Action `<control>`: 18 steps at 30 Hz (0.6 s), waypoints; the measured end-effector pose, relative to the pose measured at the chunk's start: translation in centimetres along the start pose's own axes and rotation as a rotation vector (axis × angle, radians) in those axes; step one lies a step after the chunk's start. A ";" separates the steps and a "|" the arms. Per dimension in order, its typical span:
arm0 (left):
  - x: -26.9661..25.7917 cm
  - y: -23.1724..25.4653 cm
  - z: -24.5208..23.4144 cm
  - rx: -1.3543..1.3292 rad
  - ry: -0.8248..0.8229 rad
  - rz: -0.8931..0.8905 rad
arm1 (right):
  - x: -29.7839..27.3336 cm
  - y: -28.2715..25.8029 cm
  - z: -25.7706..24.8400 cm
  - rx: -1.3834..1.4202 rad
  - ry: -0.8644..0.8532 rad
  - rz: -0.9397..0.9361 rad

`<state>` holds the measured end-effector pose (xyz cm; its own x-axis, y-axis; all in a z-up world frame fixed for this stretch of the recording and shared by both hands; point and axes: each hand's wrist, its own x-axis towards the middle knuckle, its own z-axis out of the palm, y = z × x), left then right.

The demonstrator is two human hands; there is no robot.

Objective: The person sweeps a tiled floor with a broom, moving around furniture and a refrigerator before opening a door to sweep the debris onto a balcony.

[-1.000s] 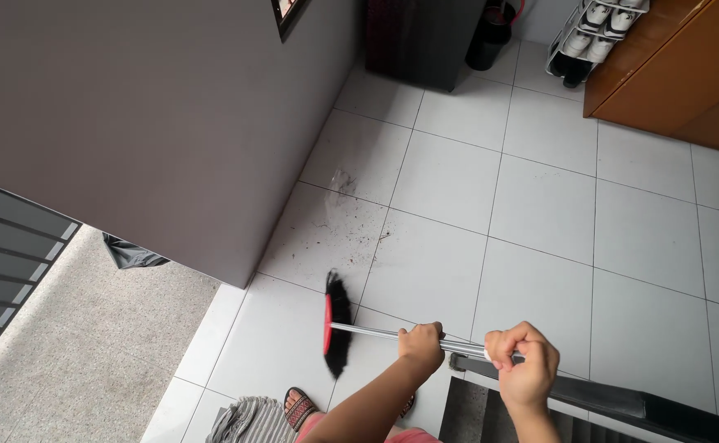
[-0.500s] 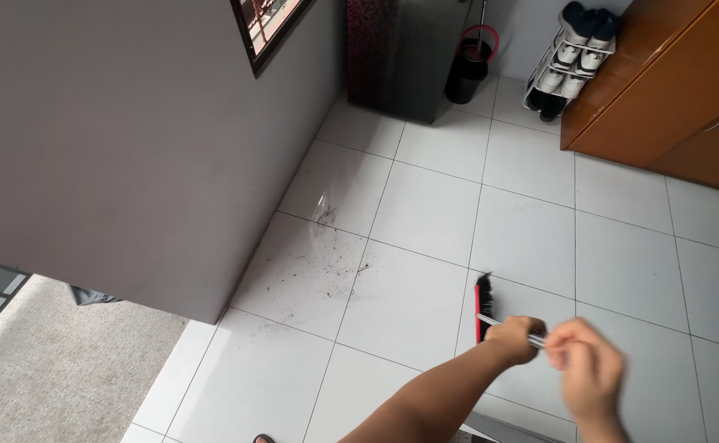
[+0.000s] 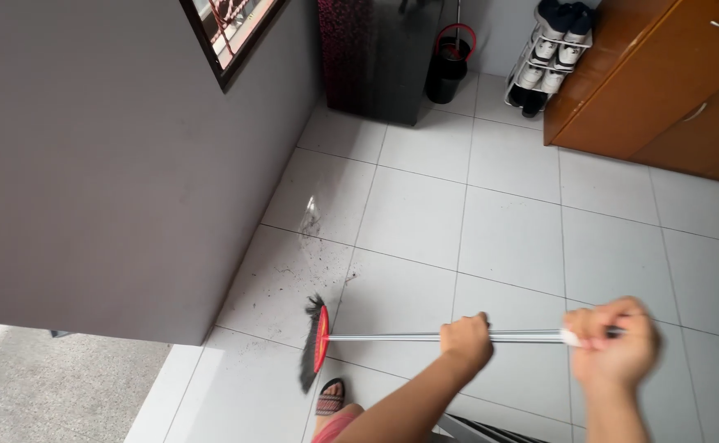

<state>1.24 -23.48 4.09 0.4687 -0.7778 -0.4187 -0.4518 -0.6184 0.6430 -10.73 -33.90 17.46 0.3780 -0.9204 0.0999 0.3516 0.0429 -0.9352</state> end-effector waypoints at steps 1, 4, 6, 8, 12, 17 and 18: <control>-0.4 1.4 -1.6 -0.019 0.050 0.075 | 1.4 -0.6 -1.0 0.033 -0.044 -0.041; -2.1 7.6 -7.6 -0.127 0.052 0.248 | 6.0 -0.4 -8.8 0.220 -0.213 -0.181; 0.8 8.3 -8.0 -0.174 0.059 0.290 | 8.0 1.4 -9.5 0.175 -0.245 -0.196; 5.3 6.9 -7.3 -0.219 0.070 0.339 | 8.5 1.9 -2.4 0.131 -0.276 -0.219; 11.9 1.1 -9.3 -0.392 0.005 0.239 | 3.4 5.2 13.7 -0.607 -0.290 -0.366; 19.2 -5.7 -5.8 -0.244 0.127 0.223 | 8.4 9.7 15.2 -0.298 -0.160 -0.244; 18.1 -6.5 -6.4 -0.247 0.104 0.139 | 9.1 9.7 15.4 -0.239 -0.173 -0.177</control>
<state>17.51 -32.77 -3.60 0.4967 -0.8293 -0.2560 -0.3243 -0.4509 0.8316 9.34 -35.84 14.53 0.4760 -0.8250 0.3045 0.2220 -0.2223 -0.9494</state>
